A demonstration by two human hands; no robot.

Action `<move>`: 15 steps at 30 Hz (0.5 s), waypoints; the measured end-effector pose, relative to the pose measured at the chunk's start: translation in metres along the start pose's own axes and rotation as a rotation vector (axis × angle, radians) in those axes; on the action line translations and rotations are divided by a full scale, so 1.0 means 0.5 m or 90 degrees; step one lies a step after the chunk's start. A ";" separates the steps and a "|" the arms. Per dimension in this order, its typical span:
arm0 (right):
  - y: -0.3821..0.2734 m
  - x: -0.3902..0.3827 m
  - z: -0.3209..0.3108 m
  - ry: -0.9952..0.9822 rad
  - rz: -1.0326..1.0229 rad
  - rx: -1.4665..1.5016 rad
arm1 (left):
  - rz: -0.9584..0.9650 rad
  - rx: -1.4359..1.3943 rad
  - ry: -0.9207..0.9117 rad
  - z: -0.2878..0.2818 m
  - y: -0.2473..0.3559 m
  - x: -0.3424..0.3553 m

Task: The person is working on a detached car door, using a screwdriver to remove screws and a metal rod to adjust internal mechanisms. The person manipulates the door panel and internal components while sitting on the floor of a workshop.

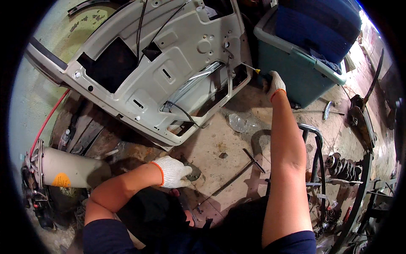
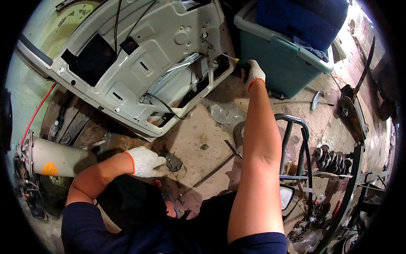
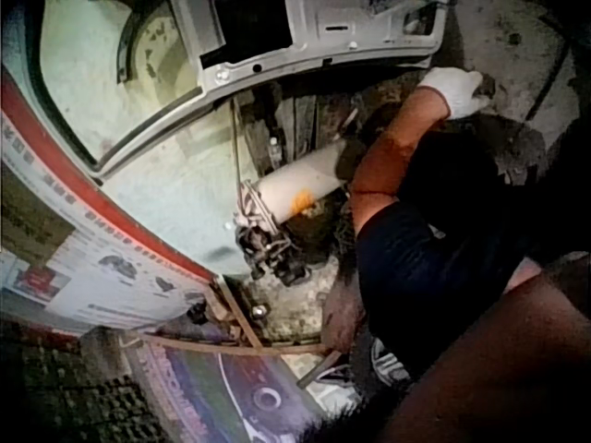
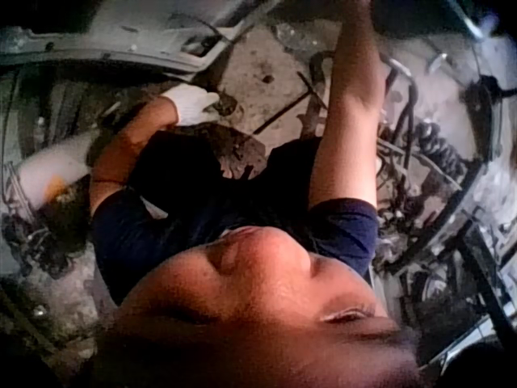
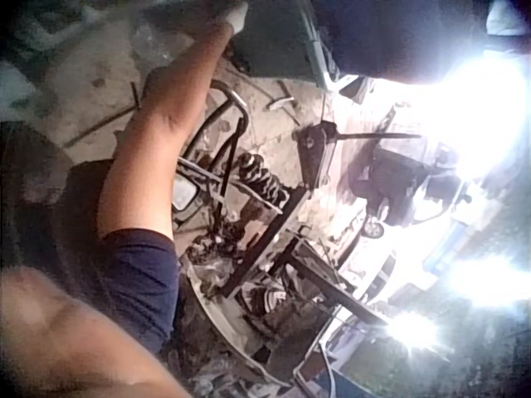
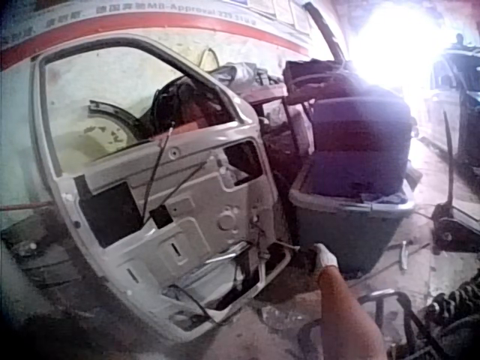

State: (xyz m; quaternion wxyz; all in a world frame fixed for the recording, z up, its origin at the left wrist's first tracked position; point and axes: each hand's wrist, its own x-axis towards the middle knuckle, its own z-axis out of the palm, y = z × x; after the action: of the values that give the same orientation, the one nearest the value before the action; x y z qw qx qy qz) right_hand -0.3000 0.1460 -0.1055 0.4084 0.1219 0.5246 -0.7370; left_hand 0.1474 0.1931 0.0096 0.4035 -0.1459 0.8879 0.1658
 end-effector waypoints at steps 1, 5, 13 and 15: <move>0.002 -0.001 0.001 0.003 -0.008 0.001 | 0.001 -0.004 -0.004 -0.002 0.000 -0.001; 0.000 -0.010 -0.001 -0.004 -0.019 0.017 | 0.013 -0.012 0.014 0.009 -0.006 0.000; -0.007 -0.013 -0.003 -0.004 -0.020 0.017 | -0.001 -0.003 -0.007 -0.002 0.000 -0.002; -0.003 -0.017 0.001 -0.013 -0.017 0.020 | -0.006 -0.005 -0.010 0.001 0.000 -0.003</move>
State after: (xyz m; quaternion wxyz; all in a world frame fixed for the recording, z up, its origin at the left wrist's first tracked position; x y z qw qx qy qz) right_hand -0.2953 0.1498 -0.0990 0.4016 0.1135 0.5105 -0.7518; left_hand 0.1486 0.1934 0.0105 0.4111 -0.1503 0.8833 0.1682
